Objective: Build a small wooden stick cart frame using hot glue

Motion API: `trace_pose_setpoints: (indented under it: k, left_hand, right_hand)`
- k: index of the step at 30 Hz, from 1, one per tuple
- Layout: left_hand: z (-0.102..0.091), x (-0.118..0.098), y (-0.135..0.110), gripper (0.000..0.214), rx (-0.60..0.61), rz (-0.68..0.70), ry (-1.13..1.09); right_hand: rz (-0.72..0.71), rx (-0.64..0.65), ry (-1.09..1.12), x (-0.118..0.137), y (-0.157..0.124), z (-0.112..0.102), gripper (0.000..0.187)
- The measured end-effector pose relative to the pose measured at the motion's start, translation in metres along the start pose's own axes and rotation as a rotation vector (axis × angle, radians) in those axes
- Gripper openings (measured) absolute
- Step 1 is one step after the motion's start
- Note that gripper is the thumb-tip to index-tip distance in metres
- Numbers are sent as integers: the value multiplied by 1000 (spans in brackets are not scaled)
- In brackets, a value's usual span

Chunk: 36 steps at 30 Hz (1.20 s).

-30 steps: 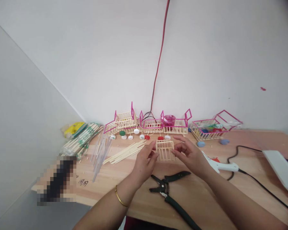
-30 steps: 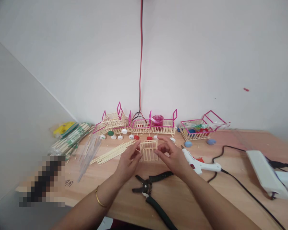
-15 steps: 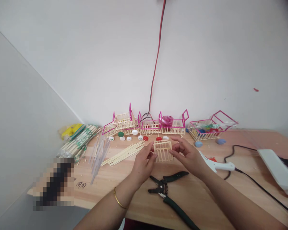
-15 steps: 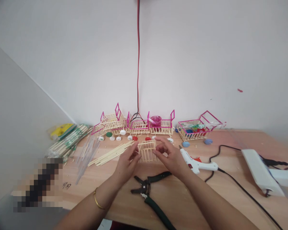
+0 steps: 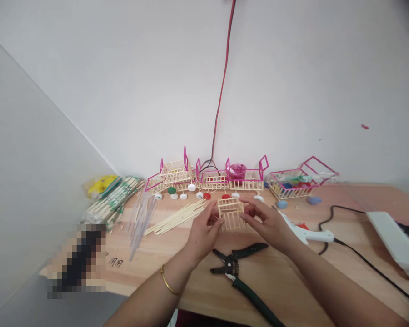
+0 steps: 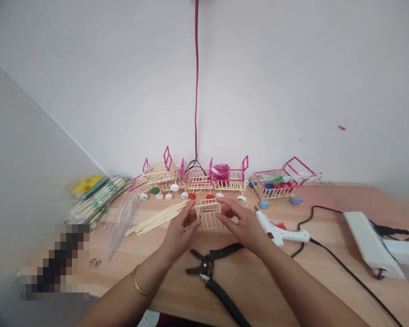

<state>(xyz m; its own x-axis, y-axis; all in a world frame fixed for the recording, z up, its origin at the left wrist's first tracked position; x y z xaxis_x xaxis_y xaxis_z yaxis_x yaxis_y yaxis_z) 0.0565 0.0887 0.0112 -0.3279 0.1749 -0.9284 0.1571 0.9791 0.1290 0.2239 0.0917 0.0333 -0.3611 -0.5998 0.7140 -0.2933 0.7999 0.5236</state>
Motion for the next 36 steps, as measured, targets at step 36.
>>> trace_pose_setpoints:
  k: [36]
  left_hand:
    - [0,34,12,46,83,-338,-926]
  right_hand:
    - [-54,-271,-142,-6,-1,-36,27]
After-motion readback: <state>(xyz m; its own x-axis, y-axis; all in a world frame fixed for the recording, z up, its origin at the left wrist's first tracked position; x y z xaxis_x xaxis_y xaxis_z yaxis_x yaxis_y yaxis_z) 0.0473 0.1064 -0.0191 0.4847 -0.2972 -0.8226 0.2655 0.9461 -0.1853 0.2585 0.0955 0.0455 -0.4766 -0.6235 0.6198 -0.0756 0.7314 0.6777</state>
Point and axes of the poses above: each hand's wrist, its own y-axis towards the middle knuckle, its own z-axis out of the palm, x = y × z, the point moved 10 cm from there along y, towards the middle knuckle, and after that the axes turned 10 degrees about -z, right-handed, at the moved point
